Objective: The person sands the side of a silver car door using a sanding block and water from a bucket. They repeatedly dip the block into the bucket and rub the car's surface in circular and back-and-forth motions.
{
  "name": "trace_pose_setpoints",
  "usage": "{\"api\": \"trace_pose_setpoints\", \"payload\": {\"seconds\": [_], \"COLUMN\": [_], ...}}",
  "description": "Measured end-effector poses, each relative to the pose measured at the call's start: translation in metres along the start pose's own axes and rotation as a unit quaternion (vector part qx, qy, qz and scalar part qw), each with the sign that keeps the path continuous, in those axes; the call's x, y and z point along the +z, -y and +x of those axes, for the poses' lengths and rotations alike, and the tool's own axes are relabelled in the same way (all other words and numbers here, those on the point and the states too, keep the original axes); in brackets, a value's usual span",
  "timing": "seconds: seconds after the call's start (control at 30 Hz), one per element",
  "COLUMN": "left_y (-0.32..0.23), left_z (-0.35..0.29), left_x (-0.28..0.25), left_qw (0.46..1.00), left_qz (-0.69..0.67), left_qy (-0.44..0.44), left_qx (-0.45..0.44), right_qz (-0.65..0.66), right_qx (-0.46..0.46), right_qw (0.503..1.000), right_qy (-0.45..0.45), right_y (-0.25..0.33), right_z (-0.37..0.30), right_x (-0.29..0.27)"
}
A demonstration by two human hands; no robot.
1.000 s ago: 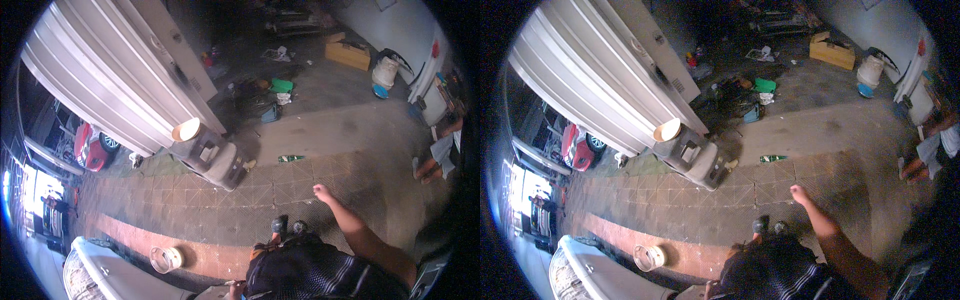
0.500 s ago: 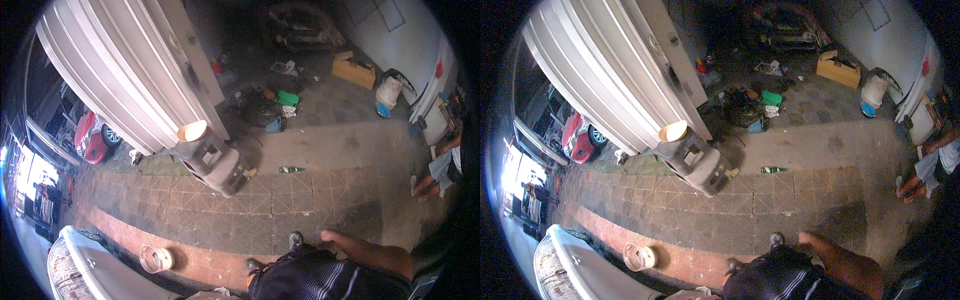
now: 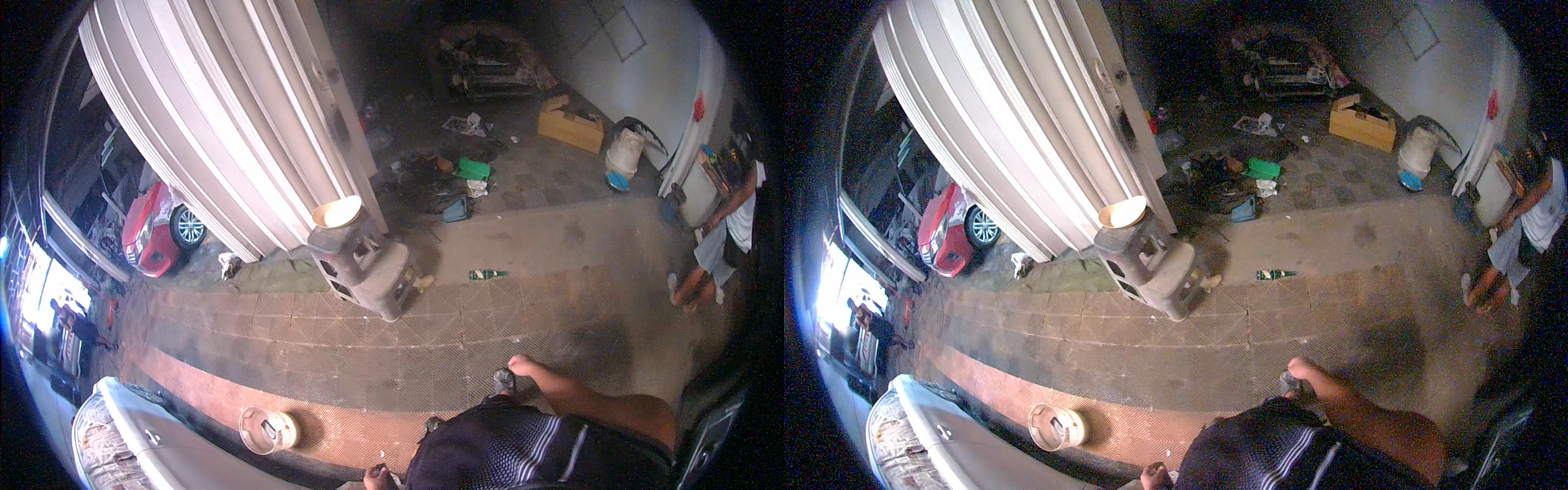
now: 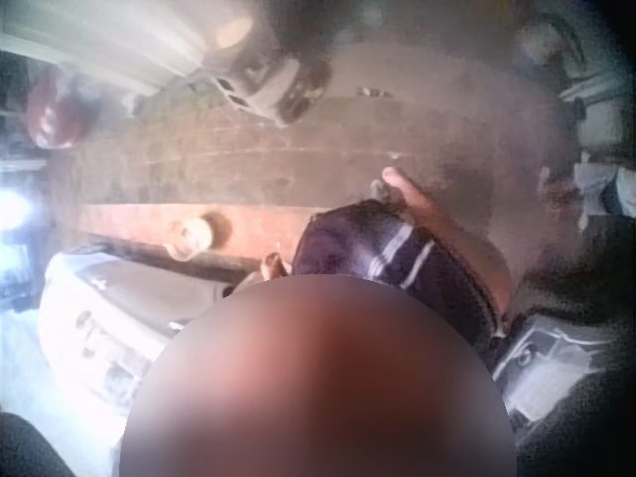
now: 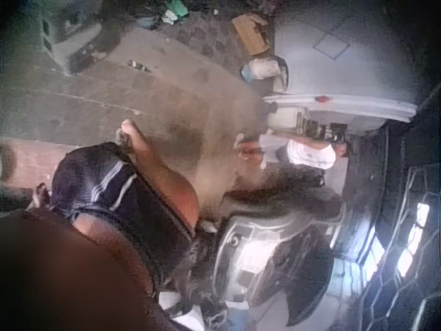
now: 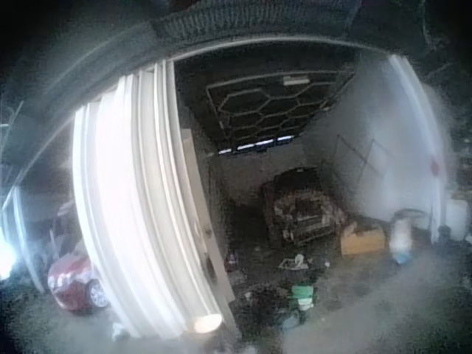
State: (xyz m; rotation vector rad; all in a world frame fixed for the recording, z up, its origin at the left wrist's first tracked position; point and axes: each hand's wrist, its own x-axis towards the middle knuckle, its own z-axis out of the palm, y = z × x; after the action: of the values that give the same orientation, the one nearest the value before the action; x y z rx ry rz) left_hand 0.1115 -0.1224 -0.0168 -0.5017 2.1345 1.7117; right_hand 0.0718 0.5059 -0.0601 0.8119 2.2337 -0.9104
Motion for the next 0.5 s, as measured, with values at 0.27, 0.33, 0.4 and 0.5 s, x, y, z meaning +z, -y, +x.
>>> {"api": "trace_pose_setpoints", "payload": {"seconds": [0.27, 0.33, 0.4, 0.5], "left_y": [0.016, 0.016, 0.021, 0.016], "left_z": [-0.010, -0.002, 0.007, 0.007], "left_x": [-0.055, -0.039, -0.022, -0.042], "left_qw": [0.994, 0.992, 0.992, 0.993], "left_qz": [0.068, 0.076, 0.061, 0.073], "left_qy": [0.017, 0.051, 0.067, 0.043], "left_qx": [-0.081, -0.088, -0.087, -0.088], "right_qz": [0.110, 0.013, -0.074, -0.076], "right_qx": [-0.027, -0.043, -0.041, 0.008], "right_qw": [0.993, 0.998, 0.996, 0.997], "right_qy": [-0.044, -0.035, -0.025, 0.024], "right_y": [0.051, -0.036, -0.105, -0.118], "right_z": [-0.061, -0.053, -0.045, -0.057], "right_x": [0.043, 0.054, 0.048, 0.076]}}
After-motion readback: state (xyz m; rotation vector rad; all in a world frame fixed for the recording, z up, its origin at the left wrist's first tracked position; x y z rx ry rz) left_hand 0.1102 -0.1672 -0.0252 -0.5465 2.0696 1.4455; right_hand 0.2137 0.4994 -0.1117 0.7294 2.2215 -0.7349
